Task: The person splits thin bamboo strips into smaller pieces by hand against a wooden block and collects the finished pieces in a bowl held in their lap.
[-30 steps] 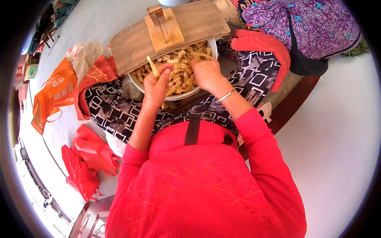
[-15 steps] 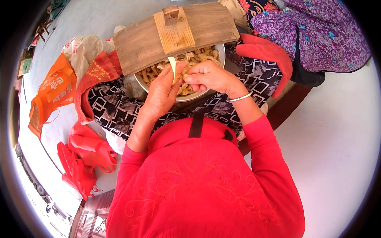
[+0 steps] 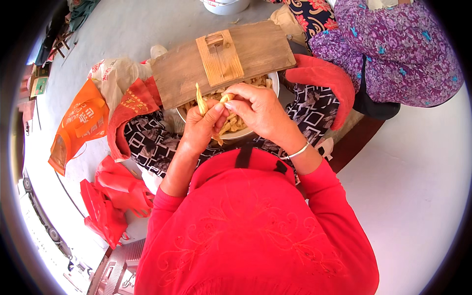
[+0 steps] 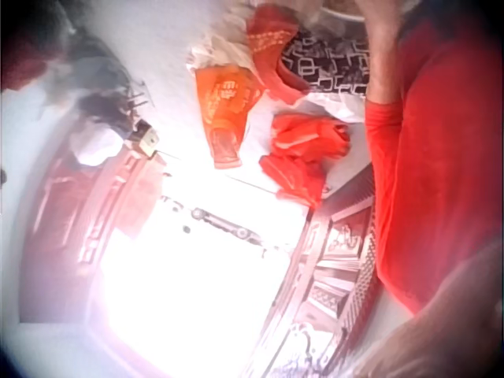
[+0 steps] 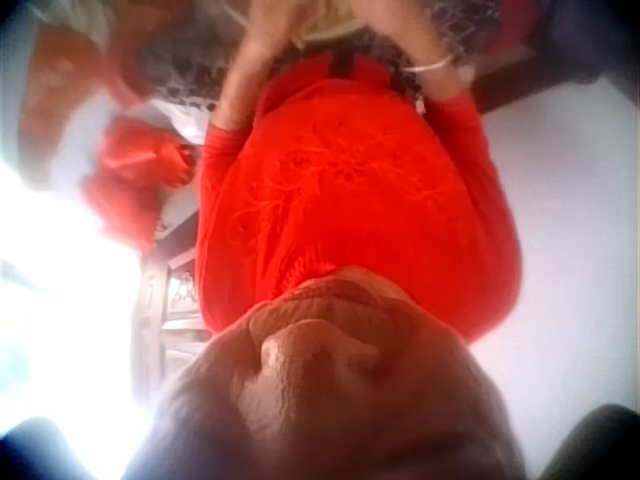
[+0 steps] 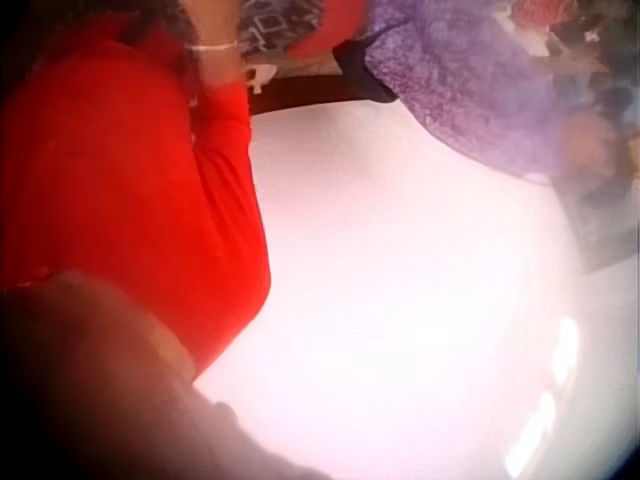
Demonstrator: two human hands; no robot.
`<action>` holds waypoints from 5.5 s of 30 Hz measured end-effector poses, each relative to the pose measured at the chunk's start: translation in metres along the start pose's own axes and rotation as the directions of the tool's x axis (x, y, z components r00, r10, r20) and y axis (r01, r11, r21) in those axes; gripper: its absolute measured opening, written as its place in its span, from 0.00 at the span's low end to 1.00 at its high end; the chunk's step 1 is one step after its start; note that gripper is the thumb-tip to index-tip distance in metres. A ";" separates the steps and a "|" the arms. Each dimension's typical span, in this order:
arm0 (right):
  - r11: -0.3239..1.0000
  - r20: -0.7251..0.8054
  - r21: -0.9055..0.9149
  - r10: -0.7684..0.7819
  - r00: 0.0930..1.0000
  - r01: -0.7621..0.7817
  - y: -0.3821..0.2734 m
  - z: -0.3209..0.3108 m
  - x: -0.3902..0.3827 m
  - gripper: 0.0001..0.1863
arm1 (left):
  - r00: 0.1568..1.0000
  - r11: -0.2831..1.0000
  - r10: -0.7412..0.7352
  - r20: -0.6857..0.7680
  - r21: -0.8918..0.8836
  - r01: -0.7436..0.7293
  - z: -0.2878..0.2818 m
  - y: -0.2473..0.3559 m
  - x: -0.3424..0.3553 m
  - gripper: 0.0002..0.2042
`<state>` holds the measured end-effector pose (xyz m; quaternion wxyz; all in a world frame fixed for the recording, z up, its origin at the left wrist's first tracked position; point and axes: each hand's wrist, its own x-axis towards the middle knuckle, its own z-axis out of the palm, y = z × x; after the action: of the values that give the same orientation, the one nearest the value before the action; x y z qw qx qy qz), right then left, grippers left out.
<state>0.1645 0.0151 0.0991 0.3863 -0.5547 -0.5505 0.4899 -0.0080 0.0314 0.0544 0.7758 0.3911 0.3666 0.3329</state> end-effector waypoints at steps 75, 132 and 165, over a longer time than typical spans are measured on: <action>0.987 0.466 -0.099 0.160 0.870 -0.129 0.016 -0.014 -0.018 0.13 | 0.988 0.743 -0.149 0.040 0.664 0.085 -0.035 0.058 0.026 0.16; 0.818 -0.036 -0.461 -0.404 0.914 0.344 0.020 -0.035 0.013 0.21 | 0.832 0.117 0.504 0.229 0.937 -0.329 -0.016 0.012 -0.014 0.05; 0.590 -0.107 -0.733 -0.591 0.800 0.338 0.040 -0.017 0.044 0.04 | 0.922 0.606 0.326 -0.211 0.795 -0.032 -0.045 0.005 0.064 0.07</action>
<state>0.1864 0.0564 0.0593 0.3596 -0.5652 -0.7419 0.0288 -0.0141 0.1016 0.0196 0.4175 0.6600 0.5583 0.2801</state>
